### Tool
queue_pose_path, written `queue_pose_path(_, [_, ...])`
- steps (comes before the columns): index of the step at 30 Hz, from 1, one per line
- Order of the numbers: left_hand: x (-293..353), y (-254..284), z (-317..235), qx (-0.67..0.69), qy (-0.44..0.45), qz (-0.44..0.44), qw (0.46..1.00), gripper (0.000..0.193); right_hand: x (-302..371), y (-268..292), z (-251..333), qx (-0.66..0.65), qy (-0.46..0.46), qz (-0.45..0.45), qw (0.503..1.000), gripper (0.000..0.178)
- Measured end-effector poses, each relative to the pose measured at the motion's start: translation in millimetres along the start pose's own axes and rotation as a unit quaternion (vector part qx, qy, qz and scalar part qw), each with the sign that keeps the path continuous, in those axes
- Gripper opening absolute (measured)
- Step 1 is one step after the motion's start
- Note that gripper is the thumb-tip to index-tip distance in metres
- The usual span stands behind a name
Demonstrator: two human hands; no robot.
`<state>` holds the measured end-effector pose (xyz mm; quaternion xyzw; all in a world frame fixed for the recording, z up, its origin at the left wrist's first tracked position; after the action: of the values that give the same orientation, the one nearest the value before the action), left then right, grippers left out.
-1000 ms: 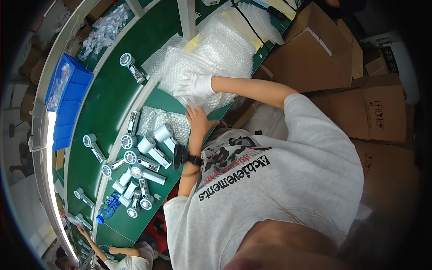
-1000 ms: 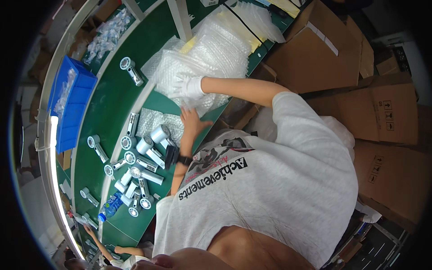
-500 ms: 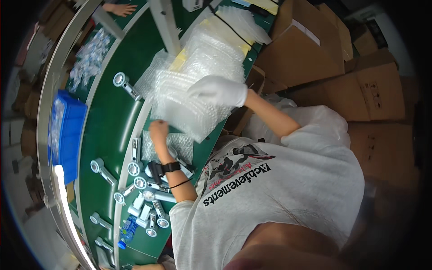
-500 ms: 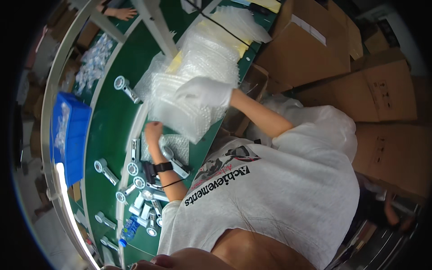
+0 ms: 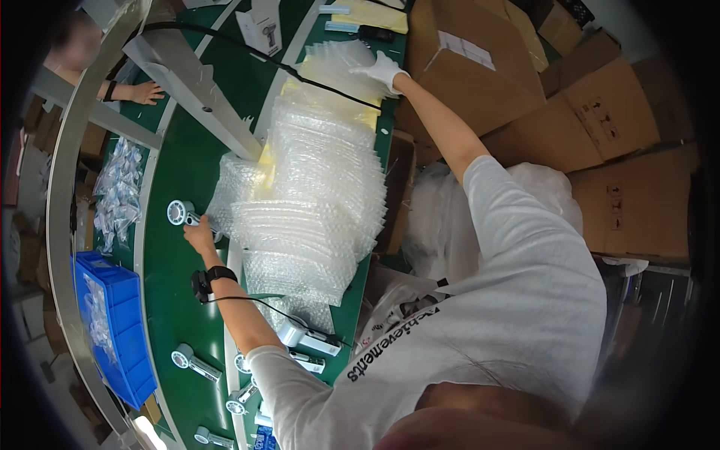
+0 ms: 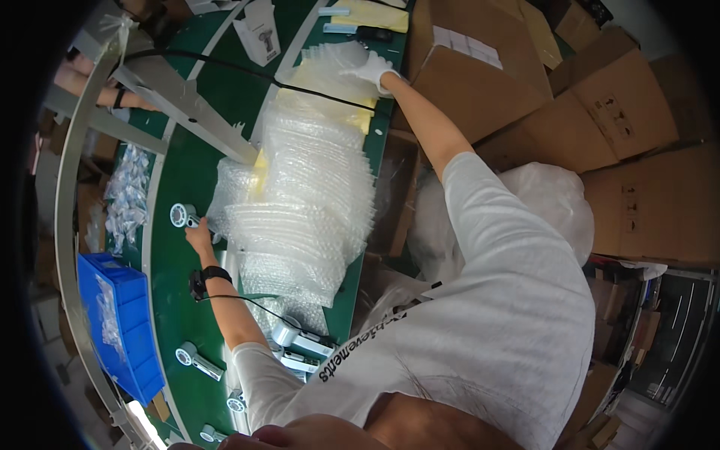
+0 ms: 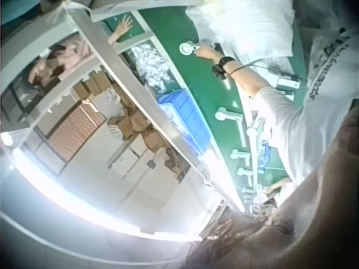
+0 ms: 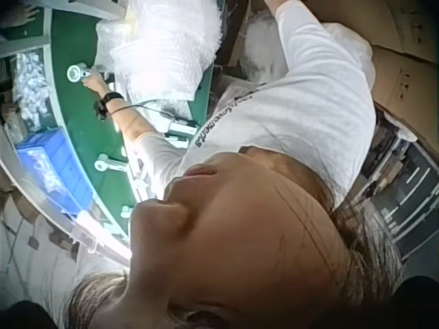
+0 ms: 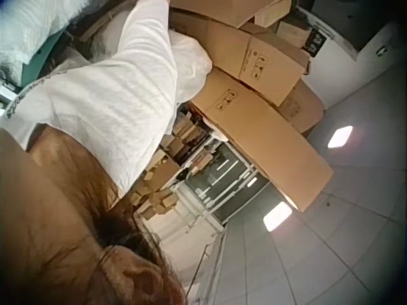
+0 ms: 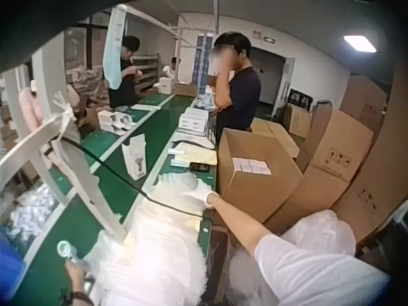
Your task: The person packages handheld fans by picking up each fan, wrapping it in bubble wrap, and setting it aside.
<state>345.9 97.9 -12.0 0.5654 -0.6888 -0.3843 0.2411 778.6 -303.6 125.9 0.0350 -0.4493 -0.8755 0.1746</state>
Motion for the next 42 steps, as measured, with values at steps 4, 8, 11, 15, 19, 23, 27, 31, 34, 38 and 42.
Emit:
queue_pose_path(4, [15,9,-12,-0.013,-0.019,0.078,0.997,0.065,-15,-53,33,-0.111,0.075,0.097,0.986,0.100])
queue_pose_path(8, [32,3,-60,0.045,-0.075,0.098,0.991,0.058,-66,-97,-11,0.105,0.058,0.220,0.968,0.076])
queue_pose_path(11, [34,0,-53,0.158,-0.031,0.093,0.983,0.052,-63,-85,7,0.146,0.130,-0.020,0.980,0.032])
queue_pose_path(15, [32,-6,-45,0.128,0.001,0.047,0.991,0.053,-56,-59,12,0.190,0.138,-0.051,0.971,0.030])
queue_pose_path(19, [36,30,-57,0.224,0.023,-0.021,0.974,0.057,-48,-7,3,0.071,0.120,-0.141,0.980,0.039])
queue_pose_path(23, [24,124,-50,0.359,-0.110,-0.161,0.913,0.047,-37,48,14,-0.022,0.162,-0.191,0.968,0.046])
queue_pose_path(27, [66,199,-38,0.514,-0.005,-0.132,0.847,0.038,32,113,43,-0.156,0.237,-0.254,0.925,0.049])
queue_pose_path(31, [188,238,0,0.590,0.140,-0.213,0.766,0.026,185,97,120,-0.331,0.296,-0.073,0.893,0.054])
queue_pose_path(34, [273,179,10,0.676,0.245,-0.217,0.660,0.021,277,53,156,-0.225,0.380,-0.046,0.896,0.058])
queue_pose_path(38, [339,75,-5,0.641,0.390,-0.204,0.629,0.029,367,-25,198,-0.083,0.496,0.015,0.864,0.070])
queue_pose_path(42, [350,36,-46,0.907,0.207,-0.059,0.363,0.040,401,-135,184,0.097,0.536,0.065,0.836,0.065])
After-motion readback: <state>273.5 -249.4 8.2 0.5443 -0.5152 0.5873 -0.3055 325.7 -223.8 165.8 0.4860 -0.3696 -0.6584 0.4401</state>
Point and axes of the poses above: each hand's wrist, its own x-axis away from the middle knuckle, its own y-axis out of the back of the hand, z = x × y, the point moved 6 cm from there along -x, towards the middle knuckle, and after that the axes turned 2 degrees about x, right-handed, at the moved point
